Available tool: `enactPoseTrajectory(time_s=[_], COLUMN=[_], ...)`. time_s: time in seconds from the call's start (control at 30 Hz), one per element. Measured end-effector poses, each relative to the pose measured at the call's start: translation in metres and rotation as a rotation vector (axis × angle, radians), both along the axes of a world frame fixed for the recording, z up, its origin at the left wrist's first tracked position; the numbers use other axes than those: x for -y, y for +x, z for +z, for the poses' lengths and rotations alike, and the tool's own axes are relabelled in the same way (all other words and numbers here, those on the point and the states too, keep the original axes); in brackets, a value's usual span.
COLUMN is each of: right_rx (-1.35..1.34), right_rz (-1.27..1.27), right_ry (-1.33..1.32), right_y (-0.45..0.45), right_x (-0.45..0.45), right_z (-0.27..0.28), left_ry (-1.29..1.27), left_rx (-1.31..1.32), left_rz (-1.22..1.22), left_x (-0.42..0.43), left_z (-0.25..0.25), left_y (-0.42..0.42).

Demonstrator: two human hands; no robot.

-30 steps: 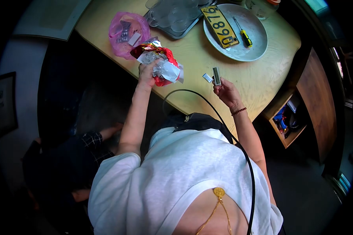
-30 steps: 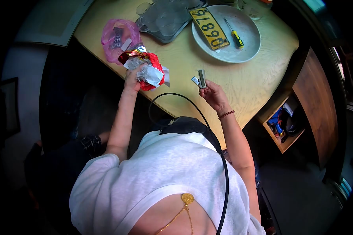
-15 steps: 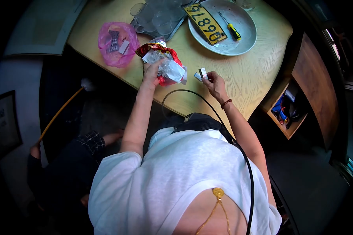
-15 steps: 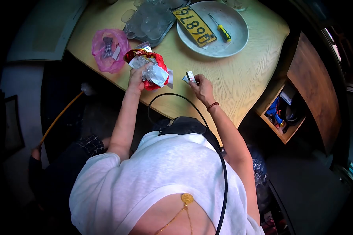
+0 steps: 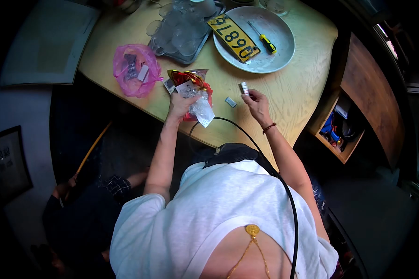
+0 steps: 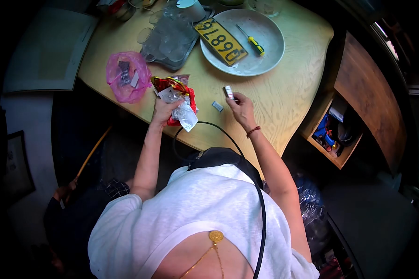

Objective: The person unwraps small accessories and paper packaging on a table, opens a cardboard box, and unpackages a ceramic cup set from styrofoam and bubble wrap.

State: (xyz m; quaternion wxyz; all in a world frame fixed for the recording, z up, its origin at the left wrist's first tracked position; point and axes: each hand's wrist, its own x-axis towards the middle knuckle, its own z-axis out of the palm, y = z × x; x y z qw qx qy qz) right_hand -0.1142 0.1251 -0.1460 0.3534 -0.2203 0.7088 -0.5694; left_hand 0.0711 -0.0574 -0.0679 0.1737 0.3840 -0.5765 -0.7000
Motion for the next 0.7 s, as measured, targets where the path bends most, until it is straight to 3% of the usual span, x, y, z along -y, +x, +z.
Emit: enactPoseTrajectory(time_s=[0.03, 0.1, 0.23, 0.37, 0.43, 0.57, 0.63, 0.7], right_rx=[0.073, 0.097, -0.033, -0.284, -0.382, -0.657, -0.648, -0.658], right_rz=[-0.082, -0.212, -0.48, -0.742, -0.801, -0.718, -0.609, -0.599], right_ry=[-0.03, -0.097, 0.036, 0.07, 0.096, 0.506, 0.642, 0.673], right_y=[-0.008, -0.03, -0.062, -0.095, -0.109, -0.134, -0.145, -0.151], right_x=[-0.016, -0.054, -0.143, -0.233, -0.264, -0.318, -0.333, -0.336], right_z=[0.022, 0.026, 0.039, 0.027, 0.032, 0.033, 0.025, 0.018], left_ry=[0.003, -0.167, -0.618, -0.893, -0.894, -0.862, -0.941, -0.884], left_rx=[0.001, 0.129, 0.428, 0.37, 0.577, 0.54, 0.442, 0.54], left_rz=[-0.009, -0.344, -0.819, -0.928, -0.979, -0.911, -0.89, -0.891], left_x=[-0.001, -0.005, -0.054, -0.069, -0.071, -0.076, -0.08, -0.082], left_z=[-0.004, -0.014, 0.027, -0.033, -0.044, -0.048, -0.045, -0.042], left_y=[-0.003, -0.014, -0.063, -0.071, -0.075, -0.077, -0.079, -0.082])
